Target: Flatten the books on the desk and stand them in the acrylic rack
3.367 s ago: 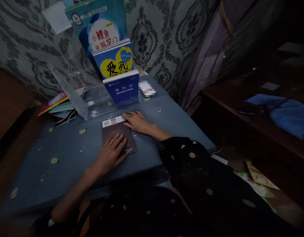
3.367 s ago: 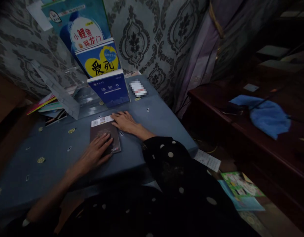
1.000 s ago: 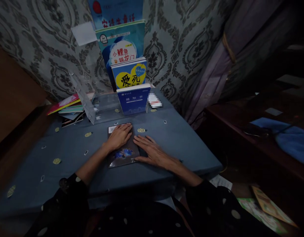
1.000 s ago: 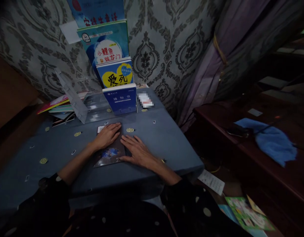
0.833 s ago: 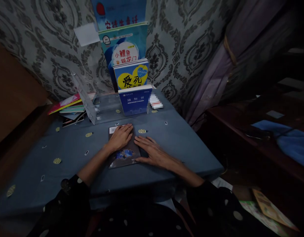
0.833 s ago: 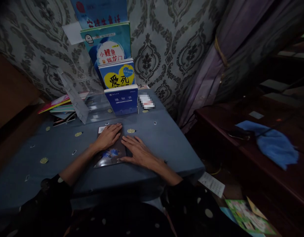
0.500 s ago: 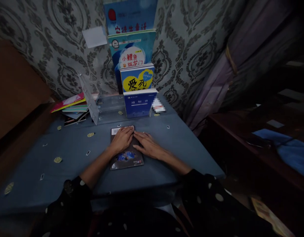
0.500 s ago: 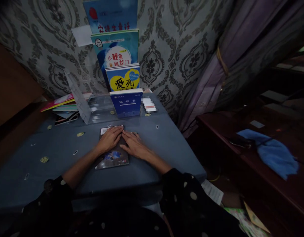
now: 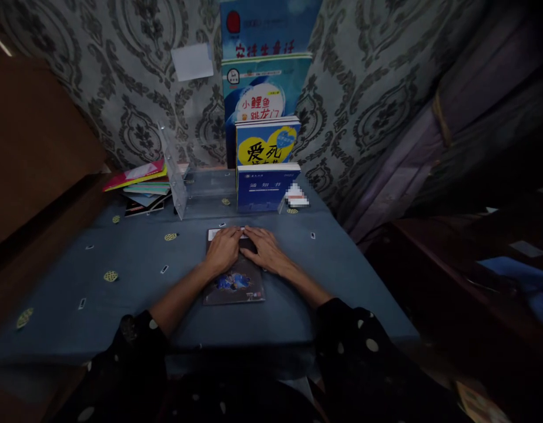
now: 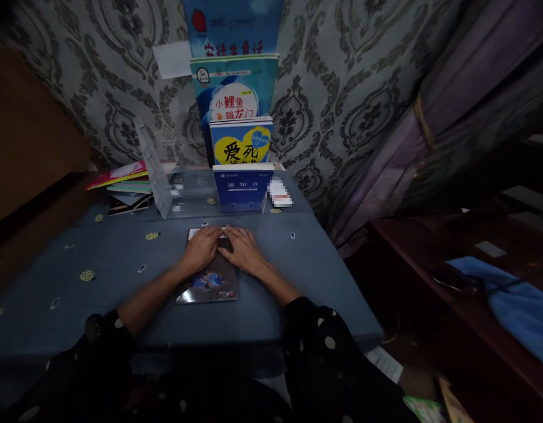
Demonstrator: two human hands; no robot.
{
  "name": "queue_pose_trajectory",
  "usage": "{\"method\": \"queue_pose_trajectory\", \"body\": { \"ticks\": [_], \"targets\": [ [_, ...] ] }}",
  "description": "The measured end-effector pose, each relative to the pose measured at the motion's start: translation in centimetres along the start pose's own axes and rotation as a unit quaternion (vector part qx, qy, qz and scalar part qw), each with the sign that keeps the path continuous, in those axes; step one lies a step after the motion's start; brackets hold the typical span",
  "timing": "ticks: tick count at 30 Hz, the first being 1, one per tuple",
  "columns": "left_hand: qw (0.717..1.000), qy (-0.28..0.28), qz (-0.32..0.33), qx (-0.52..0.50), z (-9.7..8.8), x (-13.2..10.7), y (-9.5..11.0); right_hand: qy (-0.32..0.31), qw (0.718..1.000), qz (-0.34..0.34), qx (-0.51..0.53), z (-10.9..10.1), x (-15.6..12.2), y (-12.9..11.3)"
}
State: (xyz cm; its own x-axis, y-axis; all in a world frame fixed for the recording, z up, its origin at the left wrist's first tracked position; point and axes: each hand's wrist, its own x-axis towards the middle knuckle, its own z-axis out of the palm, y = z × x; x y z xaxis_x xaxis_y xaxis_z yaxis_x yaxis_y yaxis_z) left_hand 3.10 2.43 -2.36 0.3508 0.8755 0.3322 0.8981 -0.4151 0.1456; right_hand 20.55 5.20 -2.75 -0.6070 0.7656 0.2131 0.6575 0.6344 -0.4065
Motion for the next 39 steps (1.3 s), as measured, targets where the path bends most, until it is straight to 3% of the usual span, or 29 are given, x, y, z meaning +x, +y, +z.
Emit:
{"method": "queue_pose_trajectory", "body": {
  "ticks": [9,16,23,31,39],
  "targets": [
    [1.000,-0.020,-0.005,0.019,-0.9,-0.5,0.1,0.021,1.000,-0.004,0.004,0.7,-0.4,0.3],
    [0.987,-0.040,-0.107,0.110,-2.6,-1.8,0.7,0.032,0.999,0.000,0.012,1.0,-0.5,0.5],
    [0.967,-0.086,-0.188,0.149,-3.4,-1.7,2.1,0.050,0.998,0.018,-0.022,1.0,-0.7,0.5],
    [0.969,-0.084,-0.180,0.148,-3.1,-1.6,1.7,0.050,0.999,0.015,-0.009,0.8,-0.7,0.6],
    [0.984,-0.033,-0.141,0.106,-1.3,-1.7,0.4,0.045,0.999,0.024,0.004,0.7,-0.6,0.5]
  ]
}}
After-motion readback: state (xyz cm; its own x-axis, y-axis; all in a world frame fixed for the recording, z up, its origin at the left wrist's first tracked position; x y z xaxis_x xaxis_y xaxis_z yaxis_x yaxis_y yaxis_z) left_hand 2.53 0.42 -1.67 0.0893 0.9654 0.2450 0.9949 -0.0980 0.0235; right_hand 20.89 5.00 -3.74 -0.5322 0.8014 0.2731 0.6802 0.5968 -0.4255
